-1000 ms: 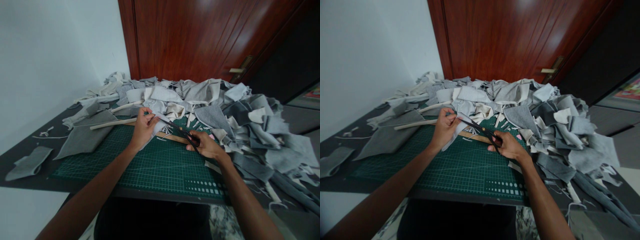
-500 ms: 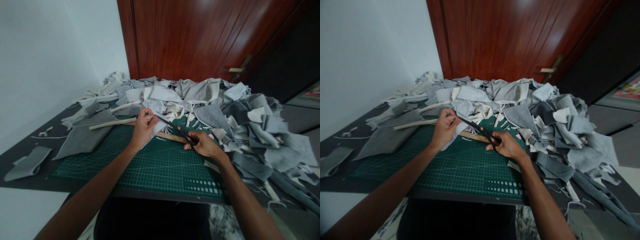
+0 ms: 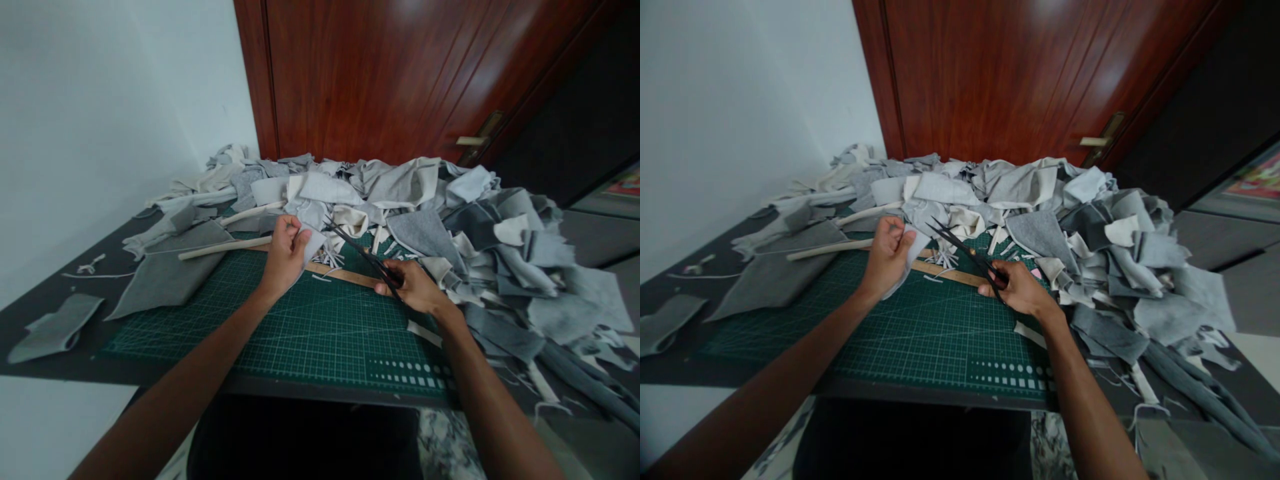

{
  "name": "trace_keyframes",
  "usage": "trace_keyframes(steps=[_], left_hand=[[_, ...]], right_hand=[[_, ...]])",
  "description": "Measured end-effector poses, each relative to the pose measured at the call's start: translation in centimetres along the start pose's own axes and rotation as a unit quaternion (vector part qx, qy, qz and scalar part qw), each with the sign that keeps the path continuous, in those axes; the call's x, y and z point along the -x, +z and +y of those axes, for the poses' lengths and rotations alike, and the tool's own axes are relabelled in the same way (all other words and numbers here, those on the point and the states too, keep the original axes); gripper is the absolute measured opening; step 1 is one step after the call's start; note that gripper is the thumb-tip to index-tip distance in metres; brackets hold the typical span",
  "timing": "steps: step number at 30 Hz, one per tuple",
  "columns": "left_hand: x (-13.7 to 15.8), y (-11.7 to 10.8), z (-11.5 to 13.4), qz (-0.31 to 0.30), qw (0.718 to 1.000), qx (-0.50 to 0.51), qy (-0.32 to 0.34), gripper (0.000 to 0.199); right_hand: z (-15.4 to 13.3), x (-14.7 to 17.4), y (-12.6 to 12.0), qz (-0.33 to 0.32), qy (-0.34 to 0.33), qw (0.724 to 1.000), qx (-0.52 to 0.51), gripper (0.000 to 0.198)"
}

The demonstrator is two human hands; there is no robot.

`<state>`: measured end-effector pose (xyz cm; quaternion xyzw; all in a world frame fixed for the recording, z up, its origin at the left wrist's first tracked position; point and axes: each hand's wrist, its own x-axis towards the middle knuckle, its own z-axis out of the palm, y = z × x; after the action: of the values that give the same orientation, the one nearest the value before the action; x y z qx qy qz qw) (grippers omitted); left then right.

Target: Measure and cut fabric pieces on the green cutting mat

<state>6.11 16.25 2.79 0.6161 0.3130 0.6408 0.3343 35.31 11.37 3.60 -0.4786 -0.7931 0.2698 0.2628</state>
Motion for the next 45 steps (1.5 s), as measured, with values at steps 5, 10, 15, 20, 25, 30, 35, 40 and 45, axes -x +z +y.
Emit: trace_keyframes(steps=[5, 10, 15, 20, 25, 30, 35, 40, 45], left_hand=[[0.2, -0.1, 0.3, 0.005, 0.998, -0.056, 0.025, 0.021], [0.3, 0.2, 0.6, -0.004, 1.0, -0.025, -0.001, 0.028], [0.2, 0.5, 0.5, -0.019, 0.998, 0.033, -0.048, 0.038], [0.3, 0.6, 0.4, -0.048, 0.999, 0.013, -0.011, 0.034], [0.3, 0.7, 0.3, -0.032, 0.999, 0.021, -0.013, 0.034], [0.1, 0.8, 0.4, -0.028, 0.999, 0.041, -0.013, 0.038], [-0.1, 0.6, 0.2, -0.024, 0.999, 0.043, -0.022, 0.041], [-0.3, 0.3, 0.0, -0.003, 0.999, 0.027, -0.027, 0.048], [-0.5, 0.1, 0.2, 0.015, 1.0, 0.019, -0.01, 0.052]], right_hand=[[-0.3, 0.0, -0.1, -0.049, 0.01, 0.999, 0.017, 0.045], [-1.0, -0.1, 0.4, -0.058, 0.009, 0.998, 0.021, 0.043], [-1.0, -0.2, 0.5, -0.056, 0.009, 0.998, 0.029, 0.04], [-1.0, -0.2, 0.6, -0.055, 0.009, 0.998, 0.035, 0.044], [-1.2, -0.2, 0.7, -0.048, 0.0, 0.998, 0.04, 0.048], [-0.9, -0.3, 0.8, -0.031, -0.015, 0.999, 0.041, 0.051], [-0.6, -0.3, 0.8, -0.007, -0.014, 0.999, 0.036, 0.05], [-0.5, -0.3, 0.8, 0.008, -0.018, 0.999, 0.033, 0.049], [-0.6, -0.3, 0.4, 0.014, 0.006, 1.0, 0.008, 0.054]])
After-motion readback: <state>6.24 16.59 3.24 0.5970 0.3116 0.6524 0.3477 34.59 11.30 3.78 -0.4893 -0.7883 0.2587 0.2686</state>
